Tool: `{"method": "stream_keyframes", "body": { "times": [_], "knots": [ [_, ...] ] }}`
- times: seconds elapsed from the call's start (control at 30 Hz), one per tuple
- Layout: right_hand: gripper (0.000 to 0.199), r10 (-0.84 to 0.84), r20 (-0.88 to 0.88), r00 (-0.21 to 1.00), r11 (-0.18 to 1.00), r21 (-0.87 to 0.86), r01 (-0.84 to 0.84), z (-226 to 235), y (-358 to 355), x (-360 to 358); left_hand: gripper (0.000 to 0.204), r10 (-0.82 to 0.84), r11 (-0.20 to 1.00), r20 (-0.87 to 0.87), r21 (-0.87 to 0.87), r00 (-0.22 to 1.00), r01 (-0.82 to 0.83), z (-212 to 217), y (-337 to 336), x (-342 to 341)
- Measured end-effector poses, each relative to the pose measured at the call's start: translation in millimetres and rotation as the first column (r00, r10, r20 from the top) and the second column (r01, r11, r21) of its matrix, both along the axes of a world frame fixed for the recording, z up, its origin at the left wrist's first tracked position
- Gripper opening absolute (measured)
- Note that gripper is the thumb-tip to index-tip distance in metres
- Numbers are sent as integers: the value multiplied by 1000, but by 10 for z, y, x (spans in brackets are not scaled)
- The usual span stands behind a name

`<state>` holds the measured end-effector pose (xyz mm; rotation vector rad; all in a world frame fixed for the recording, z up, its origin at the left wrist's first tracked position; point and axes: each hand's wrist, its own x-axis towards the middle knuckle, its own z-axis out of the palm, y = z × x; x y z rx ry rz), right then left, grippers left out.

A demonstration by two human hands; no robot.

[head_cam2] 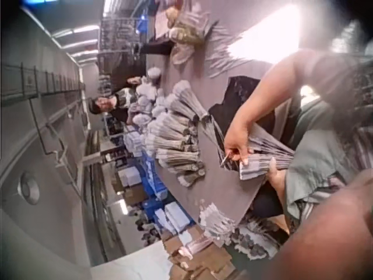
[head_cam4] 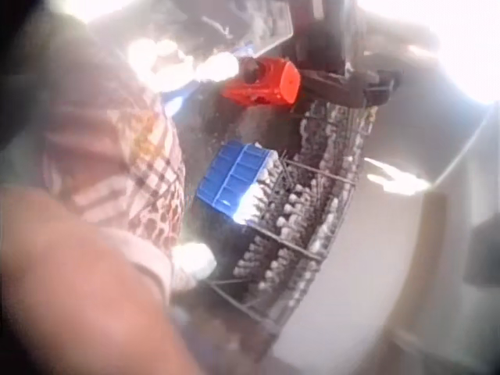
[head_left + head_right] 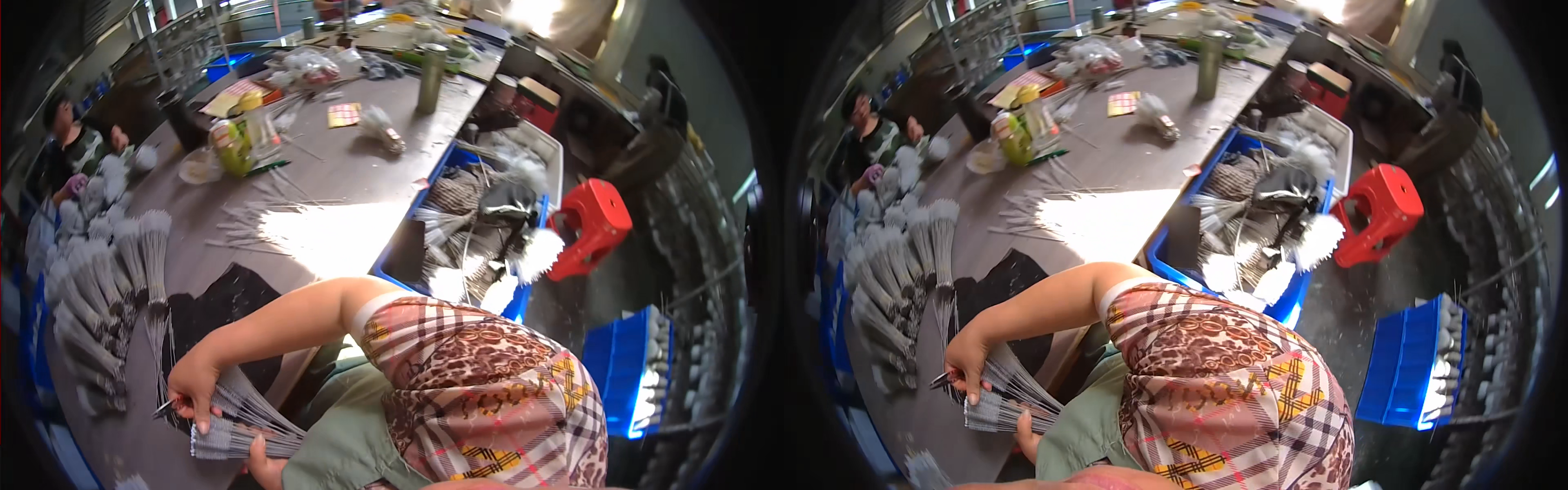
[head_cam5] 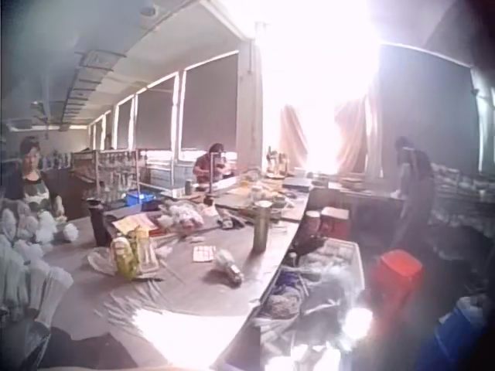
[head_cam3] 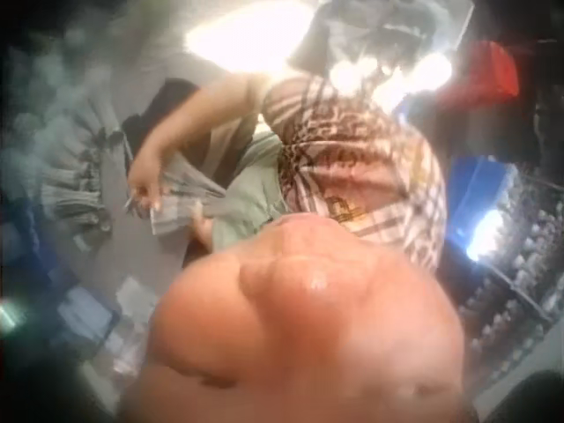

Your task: The person uses red-handled scissors to trim the tips of bundled wire brushes held in their left hand. They repeatedly cut the ends of the bristles to create a uniform surface, then separate the bundles to inspect the cut. The person works at a table in a workshop environment with other similar items visible.

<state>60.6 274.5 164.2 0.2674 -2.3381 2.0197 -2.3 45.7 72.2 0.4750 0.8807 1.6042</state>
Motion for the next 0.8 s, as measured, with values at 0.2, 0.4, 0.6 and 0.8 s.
{"method": "stream_keyframes", "body": {
  "times": [0.2,0.4,0.6,0.8],
  "knots": [
    [35,-92,30,995,995,-43,93,-36,77,187,53,-120,991,-54,48,991,123,42,197,-46],
    [34,-73,6,997,996,-42,73,-26,158,100,59,-190,977,-94,85,977,198,98,264,-179],
    [35,45,-38,998,998,55,-43,58,295,-86,67,-122,992,-134,-46,983,117,155,388,-359],
    [36,-5,115,993,996,93,-6,211,338,15,43,26,996,-7,-81,1000,-26,363,516,-8]
  ]
}}
